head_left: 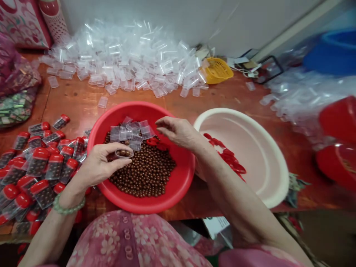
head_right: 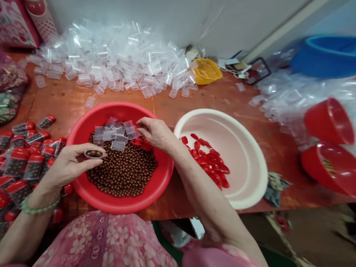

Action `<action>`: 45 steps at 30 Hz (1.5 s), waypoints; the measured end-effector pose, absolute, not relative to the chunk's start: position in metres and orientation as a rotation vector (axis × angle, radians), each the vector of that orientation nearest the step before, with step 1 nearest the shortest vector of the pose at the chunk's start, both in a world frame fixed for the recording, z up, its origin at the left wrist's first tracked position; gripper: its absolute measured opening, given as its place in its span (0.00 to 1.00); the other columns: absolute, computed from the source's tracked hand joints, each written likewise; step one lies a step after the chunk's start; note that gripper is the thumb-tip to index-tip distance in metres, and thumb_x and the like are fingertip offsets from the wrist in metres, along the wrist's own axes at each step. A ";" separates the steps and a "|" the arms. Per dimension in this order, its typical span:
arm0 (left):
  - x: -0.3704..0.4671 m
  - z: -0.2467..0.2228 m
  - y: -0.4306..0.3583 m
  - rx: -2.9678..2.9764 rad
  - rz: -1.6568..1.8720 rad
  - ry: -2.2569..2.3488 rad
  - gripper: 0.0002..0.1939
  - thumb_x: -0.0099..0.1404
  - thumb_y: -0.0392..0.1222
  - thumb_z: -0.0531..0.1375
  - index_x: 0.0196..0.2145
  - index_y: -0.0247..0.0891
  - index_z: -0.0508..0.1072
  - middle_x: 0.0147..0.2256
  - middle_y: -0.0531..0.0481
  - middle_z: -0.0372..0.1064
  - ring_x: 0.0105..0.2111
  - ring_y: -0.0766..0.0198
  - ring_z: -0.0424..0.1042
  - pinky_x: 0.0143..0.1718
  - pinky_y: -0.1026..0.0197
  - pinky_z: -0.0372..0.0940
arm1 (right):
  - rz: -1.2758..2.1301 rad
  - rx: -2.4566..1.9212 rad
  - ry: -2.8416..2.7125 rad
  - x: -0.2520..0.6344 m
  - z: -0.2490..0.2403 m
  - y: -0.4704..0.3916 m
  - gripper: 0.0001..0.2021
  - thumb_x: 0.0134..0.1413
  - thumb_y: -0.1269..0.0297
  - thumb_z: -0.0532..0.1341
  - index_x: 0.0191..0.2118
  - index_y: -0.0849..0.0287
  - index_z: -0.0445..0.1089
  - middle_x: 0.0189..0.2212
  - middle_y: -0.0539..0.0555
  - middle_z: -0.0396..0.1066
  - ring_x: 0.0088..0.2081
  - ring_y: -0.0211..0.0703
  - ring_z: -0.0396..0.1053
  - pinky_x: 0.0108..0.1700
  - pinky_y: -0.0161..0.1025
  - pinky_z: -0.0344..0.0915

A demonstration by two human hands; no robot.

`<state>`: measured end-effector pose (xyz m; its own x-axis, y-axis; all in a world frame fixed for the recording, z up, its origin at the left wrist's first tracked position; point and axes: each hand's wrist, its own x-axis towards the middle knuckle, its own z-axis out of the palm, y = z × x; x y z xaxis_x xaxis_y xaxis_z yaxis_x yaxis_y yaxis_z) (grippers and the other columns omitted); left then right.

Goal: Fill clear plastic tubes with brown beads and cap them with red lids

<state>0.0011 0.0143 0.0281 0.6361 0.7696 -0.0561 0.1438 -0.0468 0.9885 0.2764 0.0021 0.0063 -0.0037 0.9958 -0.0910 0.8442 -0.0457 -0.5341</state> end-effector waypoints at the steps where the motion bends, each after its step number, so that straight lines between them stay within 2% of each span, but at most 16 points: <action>1: 0.001 0.029 0.015 1.570 0.605 0.780 0.09 0.58 0.39 0.65 0.37 0.34 0.78 0.35 0.49 0.77 0.35 0.65 0.74 0.38 0.66 0.68 | 0.649 -2.048 -1.961 0.283 0.011 -0.002 0.11 0.57 0.67 0.57 0.44 0.60 0.72 0.38 0.55 0.77 0.39 0.45 0.73 0.44 0.40 0.67; 5: 0.004 0.026 0.016 1.627 0.591 0.755 0.09 0.57 0.37 0.65 0.37 0.34 0.78 0.34 0.50 0.77 0.34 0.66 0.74 0.37 0.67 0.68 | 0.647 -2.330 -2.300 0.285 0.012 -0.019 0.09 0.59 0.67 0.56 0.42 0.59 0.72 0.37 0.56 0.76 0.38 0.45 0.73 0.40 0.37 0.65; 11: 0.013 0.015 0.009 1.668 0.580 0.702 0.08 0.60 0.37 0.63 0.38 0.35 0.78 0.35 0.49 0.76 0.35 0.66 0.74 0.40 0.65 0.67 | 0.481 -2.365 -2.497 0.259 -0.015 -0.027 0.12 0.58 0.72 0.53 0.45 0.63 0.71 0.42 0.63 0.69 0.35 0.46 0.70 0.35 0.39 0.61; 17: 0.011 0.020 0.005 1.606 0.584 0.684 0.08 0.59 0.36 0.63 0.38 0.35 0.77 0.36 0.49 0.76 0.36 0.66 0.74 0.41 0.64 0.68 | 0.318 -2.268 -2.533 0.261 -0.012 -0.028 0.14 0.60 0.74 0.49 0.38 0.64 0.72 0.37 0.64 0.69 0.39 0.51 0.67 0.42 0.45 0.61; 20: 0.011 0.018 0.004 1.565 0.592 0.694 0.08 0.59 0.36 0.63 0.39 0.35 0.77 0.36 0.49 0.76 0.36 0.65 0.74 0.42 0.62 0.69 | 0.474 -2.059 -2.284 0.261 -0.001 -0.035 0.11 0.62 0.69 0.50 0.36 0.61 0.69 0.33 0.59 0.69 0.36 0.48 0.66 0.42 0.43 0.62; 24: 0.013 0.014 0.004 1.615 0.683 0.663 0.07 0.59 0.36 0.64 0.38 0.35 0.77 0.40 0.46 0.76 0.41 0.63 0.74 0.47 0.59 0.68 | 0.806 -1.731 -1.928 0.246 0.012 -0.045 0.09 0.63 0.63 0.52 0.34 0.56 0.66 0.28 0.51 0.67 0.31 0.40 0.65 0.35 0.36 0.63; 27: 0.013 0.012 0.003 1.667 0.750 0.651 0.08 0.58 0.36 0.64 0.38 0.36 0.78 0.47 0.44 0.72 0.48 0.60 0.72 0.54 0.56 0.64 | 0.824 -1.661 -1.957 0.230 0.018 -0.049 0.09 0.62 0.62 0.55 0.33 0.57 0.69 0.28 0.52 0.68 0.30 0.40 0.66 0.35 0.36 0.63; 31: 0.011 0.010 0.000 1.658 0.718 0.679 0.07 0.58 0.36 0.64 0.37 0.37 0.78 0.49 0.43 0.70 0.52 0.58 0.70 0.57 0.54 0.62 | 0.831 -1.593 -2.031 0.214 0.024 -0.052 0.07 0.60 0.63 0.57 0.36 0.57 0.72 0.32 0.54 0.74 0.34 0.42 0.70 0.38 0.38 0.65; 36: 0.011 0.006 -0.001 1.581 0.698 0.674 0.07 0.59 0.36 0.64 0.37 0.36 0.77 0.46 0.44 0.72 0.48 0.60 0.72 0.54 0.56 0.64 | 1.048 -1.525 -1.672 0.210 0.024 -0.057 0.07 0.52 0.61 0.64 0.37 0.55 0.73 0.33 0.52 0.76 0.34 0.41 0.72 0.39 0.38 0.68; 39: 0.012 0.006 -0.001 1.576 0.716 0.651 0.07 0.58 0.36 0.65 0.36 0.36 0.78 0.45 0.45 0.72 0.47 0.61 0.72 0.53 0.58 0.65 | 1.260 -1.446 -1.186 0.207 0.015 -0.057 0.13 0.42 0.58 0.71 0.34 0.56 0.70 0.27 0.49 0.75 0.28 0.38 0.71 0.31 0.35 0.68; 42: 0.013 0.006 -0.004 1.602 0.730 0.642 0.07 0.58 0.35 0.65 0.36 0.35 0.78 0.45 0.45 0.73 0.46 0.62 0.73 0.53 0.59 0.65 | 1.407 -1.338 -0.763 0.201 0.003 -0.053 0.21 0.33 0.58 0.75 0.32 0.55 0.66 0.23 0.46 0.74 0.20 0.33 0.66 0.22 0.31 0.64; 45: 0.015 0.005 -0.007 1.635 0.741 0.618 0.07 0.58 0.34 0.65 0.37 0.35 0.78 0.46 0.44 0.73 0.47 0.62 0.73 0.54 0.59 0.65 | 1.466 -1.282 -0.534 0.193 -0.005 -0.049 0.22 0.28 0.60 0.77 0.29 0.57 0.65 0.21 0.44 0.72 0.18 0.30 0.64 0.19 0.28 0.62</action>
<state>0.0146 -0.0068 0.0054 0.6587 0.7401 0.1356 0.0012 -0.1812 0.9834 0.1932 -0.0490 -0.0053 0.1443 0.8951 -0.4219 -0.4134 -0.3328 -0.8476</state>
